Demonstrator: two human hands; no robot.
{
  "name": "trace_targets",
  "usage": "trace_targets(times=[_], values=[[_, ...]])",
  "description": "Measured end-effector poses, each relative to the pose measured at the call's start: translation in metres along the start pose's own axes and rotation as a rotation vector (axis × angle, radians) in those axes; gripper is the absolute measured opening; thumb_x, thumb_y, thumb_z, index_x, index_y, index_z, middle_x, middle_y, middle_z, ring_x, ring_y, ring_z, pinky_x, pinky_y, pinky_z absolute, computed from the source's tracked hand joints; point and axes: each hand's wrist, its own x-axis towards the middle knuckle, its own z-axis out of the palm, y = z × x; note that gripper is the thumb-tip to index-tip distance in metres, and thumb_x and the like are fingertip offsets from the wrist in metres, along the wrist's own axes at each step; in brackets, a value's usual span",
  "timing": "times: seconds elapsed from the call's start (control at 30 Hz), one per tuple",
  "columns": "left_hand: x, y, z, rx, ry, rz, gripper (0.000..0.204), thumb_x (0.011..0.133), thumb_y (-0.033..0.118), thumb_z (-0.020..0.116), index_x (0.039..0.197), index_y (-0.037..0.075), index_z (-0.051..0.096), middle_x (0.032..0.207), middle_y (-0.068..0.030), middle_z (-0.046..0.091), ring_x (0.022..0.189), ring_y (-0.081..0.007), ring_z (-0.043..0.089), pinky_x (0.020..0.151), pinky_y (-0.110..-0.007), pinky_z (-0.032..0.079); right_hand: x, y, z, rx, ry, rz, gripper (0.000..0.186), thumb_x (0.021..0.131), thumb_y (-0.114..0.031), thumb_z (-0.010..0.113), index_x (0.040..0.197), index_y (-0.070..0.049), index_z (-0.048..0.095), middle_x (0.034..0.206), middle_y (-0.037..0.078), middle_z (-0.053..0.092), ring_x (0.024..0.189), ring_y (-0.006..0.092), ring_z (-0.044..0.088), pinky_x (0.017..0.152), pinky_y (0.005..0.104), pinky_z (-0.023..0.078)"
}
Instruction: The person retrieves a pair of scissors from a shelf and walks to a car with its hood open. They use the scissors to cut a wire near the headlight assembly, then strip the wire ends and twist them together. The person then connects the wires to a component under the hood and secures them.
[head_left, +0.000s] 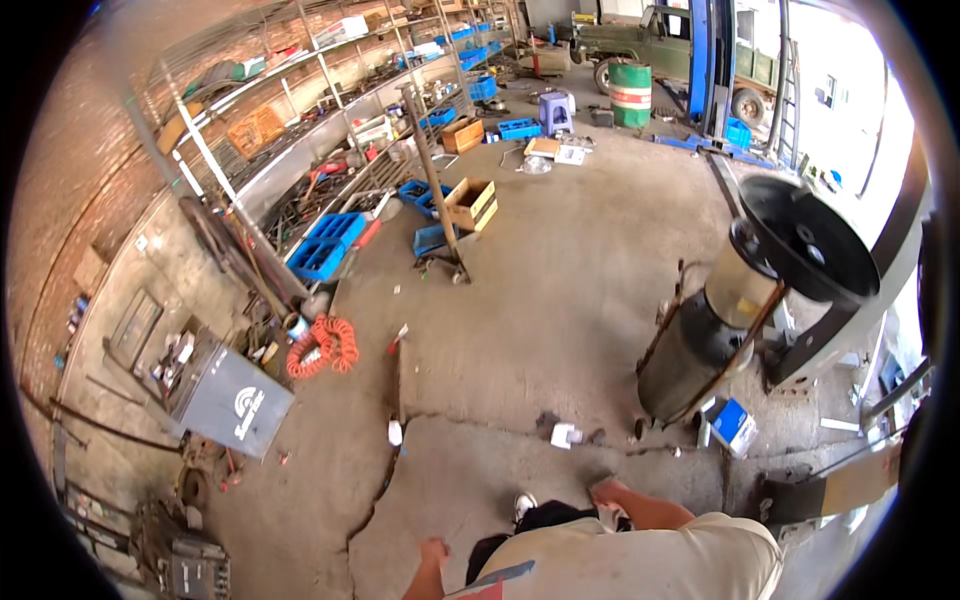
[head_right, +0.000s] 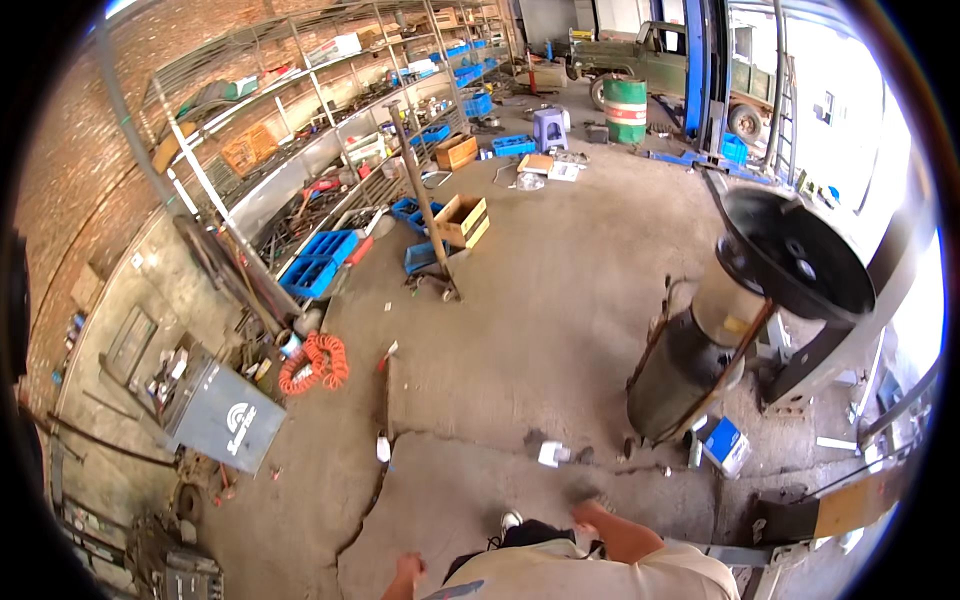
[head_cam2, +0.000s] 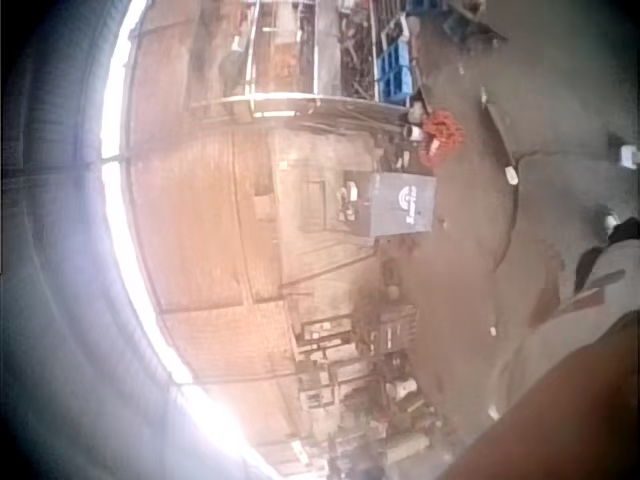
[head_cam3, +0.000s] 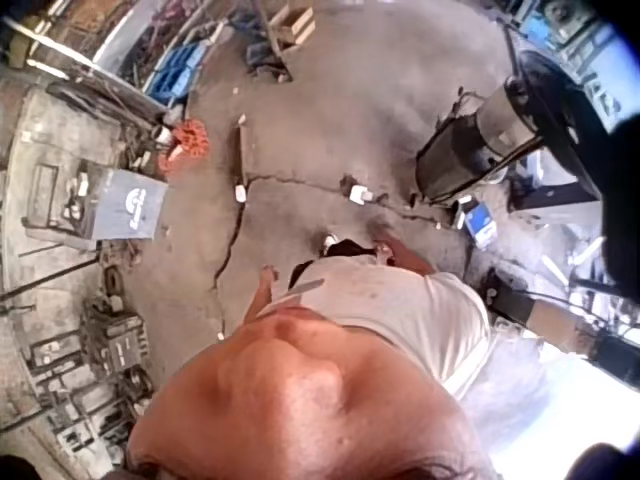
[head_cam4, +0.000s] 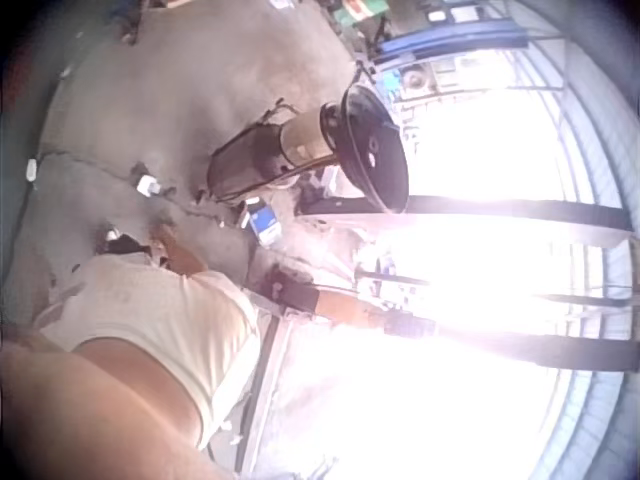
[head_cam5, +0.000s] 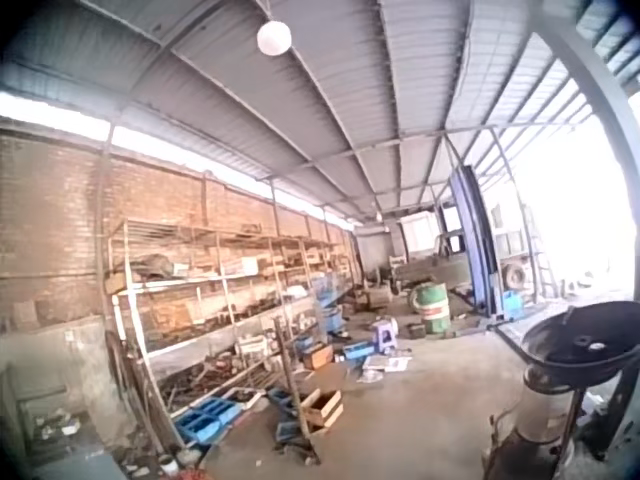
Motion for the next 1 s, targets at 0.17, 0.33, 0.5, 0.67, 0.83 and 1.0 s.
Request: trace_targets(times=[0.17,0.33,0.5,0.67,0.83,1.0], values=[[0.073,0.007,-0.008,-0.574,-0.574,-0.615,0.019,0.081,0.024,0.055,0.084,0.006,0.063,0.082,-0.0184,0.063,0.076,-0.0314,0.062,0.067,-0.043,0.049,0.199,-0.009,-0.347,1.592,0.238,0.363,0.02,0.083,-0.022,0.057,0.093,-0.005,0.058,0.082,0.009,0.062,0.075,0.0225,0.061,0.062,0.0362,0.048],[0.289,-0.049,-0.081,-0.609,-0.625,-0.656,0.024,0.084,0.025,0.053,0.095,0.005,0.062,0.094,-0.0186,0.062,0.087,-0.0339,0.06,0.075,-0.045,0.048,0.352,0.098,-0.511,1.148,0.163,0.483,0.025,0.089,-0.023,0.05,0.106,-0.007,0.057,0.103,0.006,0.061,0.088,0.018,0.059,0.069,0.0336,0.048],[0.567,-0.117,-0.151,-0.459,-0.639,-0.549,0.031,0.086,0.026,0.05,0.106,0.005,0.061,0.105,-0.0189,0.061,0.098,-0.0363,0.058,0.082,-0.046,0.046,0.433,0.296,-0.368,0.861,0.166,0.56,0.026,0.089,-0.025,0.051,0.086,-0.004,0.065,0.073,0.005,0.066,0.059,0.0155,0.06,0.054,0.0276,0.048],[0.875,-0.111,-0.319,-0.491,-0.449,-0.557,0.038,0.089,0.027,0.047,0.116,0.004,0.06,0.117,-0.0191,0.06,0.11,-0.0388,0.055,0.09,-0.047,0.045,0.355,0.354,-0.429,1.29,-0.114,1.315,0.026,0.088,-0.024,0.05,0.079,-0.006,0.066,0.071,0.006,0.065,0.057,0.0159,0.06,0.052,0.0308,0.048],[1.206,-0.03,-0.513,-0.561,0.137,-0.162,0.034,0.091,0.033,0.052,0.099,0.001,0.06,0.092,-0.0187,0.064,0.09,-0.0377,0.06,0.077,-0.047,0.049,0.396,0.466,-0.532,1.424,-0.039,1.446,0.025,0.087,-0.023,0.051,0.076,-0.007,0.067,0.071,0.008,0.065,0.055,0.0163,0.06,0.049,0.0328,0.047],[1.398,0.037,-0.519,-0.905,-0.127,-0.393,0.033,0.091,0.034,0.051,0.094,0.001,0.058,0.073,-0.0114,0.063,0.069,-0.0244,0.062,0.064,-0.04,0.048,0.526,0.641,-0.64,1.396,0.004,1.342,0.024,0.086,-0.022,0.053,0.073,-0.008,0.067,0.07,0.009,0.065,0.054,0.0168,0.06,0.047,0.0348,0.046]])
